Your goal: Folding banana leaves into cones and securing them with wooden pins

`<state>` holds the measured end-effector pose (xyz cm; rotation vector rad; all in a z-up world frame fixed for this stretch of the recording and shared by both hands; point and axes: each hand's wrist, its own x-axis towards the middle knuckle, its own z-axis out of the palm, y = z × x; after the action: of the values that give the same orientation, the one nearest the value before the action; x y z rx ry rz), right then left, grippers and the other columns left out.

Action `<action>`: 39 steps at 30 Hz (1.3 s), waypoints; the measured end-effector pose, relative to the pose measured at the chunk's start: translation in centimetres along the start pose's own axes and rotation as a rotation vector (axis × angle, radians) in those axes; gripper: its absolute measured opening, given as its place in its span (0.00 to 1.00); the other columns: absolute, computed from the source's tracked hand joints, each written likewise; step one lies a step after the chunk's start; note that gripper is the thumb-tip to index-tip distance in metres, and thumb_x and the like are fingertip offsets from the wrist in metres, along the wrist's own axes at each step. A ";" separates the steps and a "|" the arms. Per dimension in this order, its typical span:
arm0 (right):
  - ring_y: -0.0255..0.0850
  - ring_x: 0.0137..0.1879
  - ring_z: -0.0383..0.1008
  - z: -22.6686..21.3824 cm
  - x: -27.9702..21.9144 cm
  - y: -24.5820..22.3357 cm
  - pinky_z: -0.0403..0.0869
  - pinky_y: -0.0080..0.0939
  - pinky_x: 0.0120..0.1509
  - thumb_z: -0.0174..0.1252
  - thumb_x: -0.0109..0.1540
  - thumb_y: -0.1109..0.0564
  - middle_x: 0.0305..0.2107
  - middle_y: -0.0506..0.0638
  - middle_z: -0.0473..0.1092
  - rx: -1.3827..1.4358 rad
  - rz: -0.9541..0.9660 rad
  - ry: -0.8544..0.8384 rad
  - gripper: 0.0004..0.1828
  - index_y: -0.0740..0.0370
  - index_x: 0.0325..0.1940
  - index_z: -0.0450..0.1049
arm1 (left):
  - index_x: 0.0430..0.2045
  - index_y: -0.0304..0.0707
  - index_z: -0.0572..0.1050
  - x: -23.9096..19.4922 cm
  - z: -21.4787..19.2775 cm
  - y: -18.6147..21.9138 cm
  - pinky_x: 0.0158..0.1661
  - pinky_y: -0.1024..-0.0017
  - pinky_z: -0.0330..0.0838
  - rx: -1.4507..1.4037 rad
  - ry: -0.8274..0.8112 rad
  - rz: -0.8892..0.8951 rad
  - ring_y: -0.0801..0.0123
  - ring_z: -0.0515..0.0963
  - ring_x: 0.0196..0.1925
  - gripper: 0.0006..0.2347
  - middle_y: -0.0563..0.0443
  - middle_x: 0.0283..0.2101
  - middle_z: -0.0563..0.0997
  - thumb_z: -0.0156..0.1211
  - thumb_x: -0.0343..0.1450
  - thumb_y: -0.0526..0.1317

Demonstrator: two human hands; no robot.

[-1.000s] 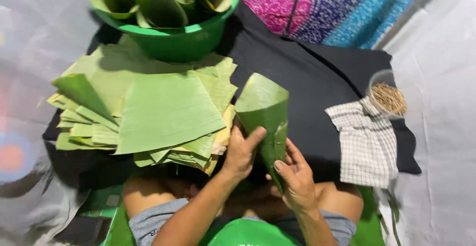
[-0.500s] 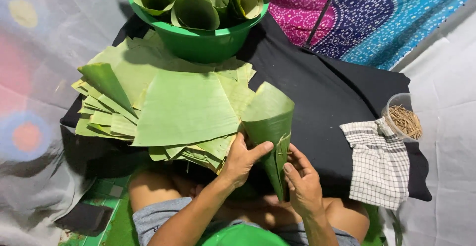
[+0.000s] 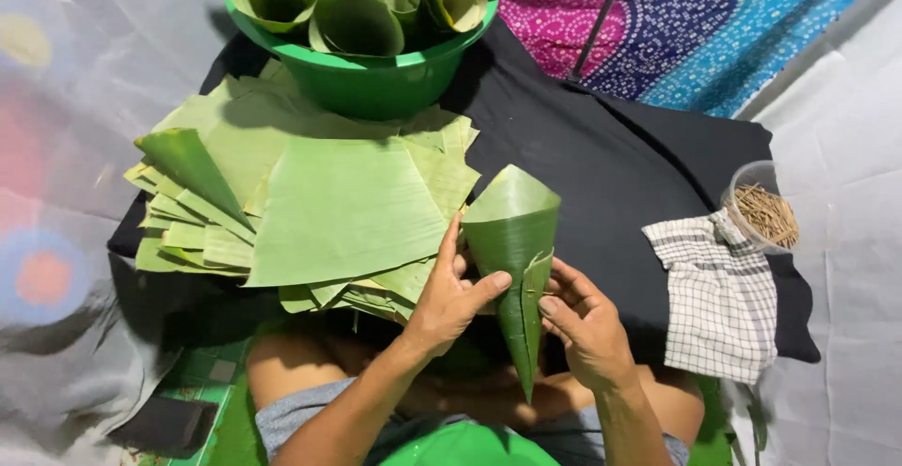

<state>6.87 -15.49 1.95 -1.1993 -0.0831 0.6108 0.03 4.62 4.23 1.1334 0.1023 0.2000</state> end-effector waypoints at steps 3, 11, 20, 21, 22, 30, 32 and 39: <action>0.44 0.48 0.72 0.4 -0.3 0.0 0.71 0.38 0.48 0.60 0.58 0.65 0.51 0.62 0.72 0.045 0.005 0.021 0.34 0.69 0.70 0.66 | 0.73 0.39 0.33 0.0 0.1 0.1 0.52 0.61 0.79 -0.009 0.004 -0.012 0.44 0.76 0.59 0.44 0.19 0.67 0.61 0.62 0.67 0.34; 0.46 0.53 0.74 0.4 -0.6 0.2 0.74 0.40 0.54 0.59 0.57 0.68 0.55 0.65 0.72 0.043 -0.024 -0.052 0.36 0.69 0.71 0.64 | 0.74 0.39 0.34 0.5 0.7 0.1 0.61 0.59 0.69 -0.093 0.034 0.052 0.48 0.68 0.66 0.43 0.25 0.70 0.59 0.61 0.68 0.32; 0.43 0.50 0.72 -1.2 -0.3 0.1 0.73 0.38 0.48 0.61 0.57 0.67 0.52 0.61 0.73 -0.049 -0.068 -0.059 0.36 0.70 0.71 0.64 | 0.67 0.32 0.58 0.0 1.5 1.8 0.63 0.62 0.66 0.077 -0.043 0.049 0.56 0.73 0.62 0.32 0.38 0.62 0.72 0.62 0.66 0.32; 0.43 0.49 0.72 -1.3 -0.1 -0.2 0.73 0.39 0.49 0.62 0.56 0.67 0.50 0.60 0.74 -0.090 -0.063 -0.032 0.37 0.71 0.71 0.65 | 0.65 0.32 0.62 -0.1 1.6 2.4 0.62 0.62 0.67 0.127 -0.059 0.028 0.57 0.75 0.60 0.30 0.39 0.59 0.75 0.62 0.64 0.32; 0.43 0.49 0.72 -0.5 -0.4 -1.4 0.73 0.39 0.49 0.62 0.56 0.67 0.50 0.60 0.74 -0.094 -0.070 -0.037 0.37 0.71 0.71 0.65 | 0.65 0.32 0.62 -0.2 1.6 2.9 0.62 0.62 0.67 0.127 -0.060 0.037 0.57 0.75 0.60 0.30 0.39 0.59 0.75 0.62 0.64 0.32; 0.48 0.56 0.75 1.7 1.9 -5.2 0.72 0.44 0.62 0.61 0.53 0.73 0.53 0.62 0.75 -0.210 -0.253 -0.202 0.37 0.73 0.68 0.66 | 0.66 0.35 0.62 -0.7 0.6 7.8 0.56 0.67 0.78 0.339 -0.041 0.024 0.63 0.79 0.58 0.33 0.43 0.61 0.76 0.67 0.63 0.34; 0.48 0.55 0.75 3.0 3.0 -6.6 0.73 0.44 0.61 0.61 0.54 0.72 0.52 0.62 0.75 -0.220 -0.291 -0.285 0.35 0.73 0.67 0.67 | 0.64 0.36 0.64 -0.5 0.3 9.6 0.57 0.68 0.75 0.463 0.025 0.075 0.63 0.79 0.58 0.33 0.45 0.60 0.77 0.69 0.62 0.36; 0.45 0.52 0.75 10.7 6.1 -12.1 0.75 0.39 0.55 0.58 0.57 0.73 0.49 0.60 0.75 -0.316 -0.422 -0.359 0.26 0.72 0.61 0.70 | 0.68 0.39 0.58 0.7 -1.7 16.4 0.46 0.69 0.80 0.639 0.078 0.313 0.64 0.82 0.51 0.38 0.47 0.56 0.79 0.69 0.62 0.40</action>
<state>12.75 -6.18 15.21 -1.3117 -0.7409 0.4405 -1.37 12.96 18.45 1.7786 0.0574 0.5152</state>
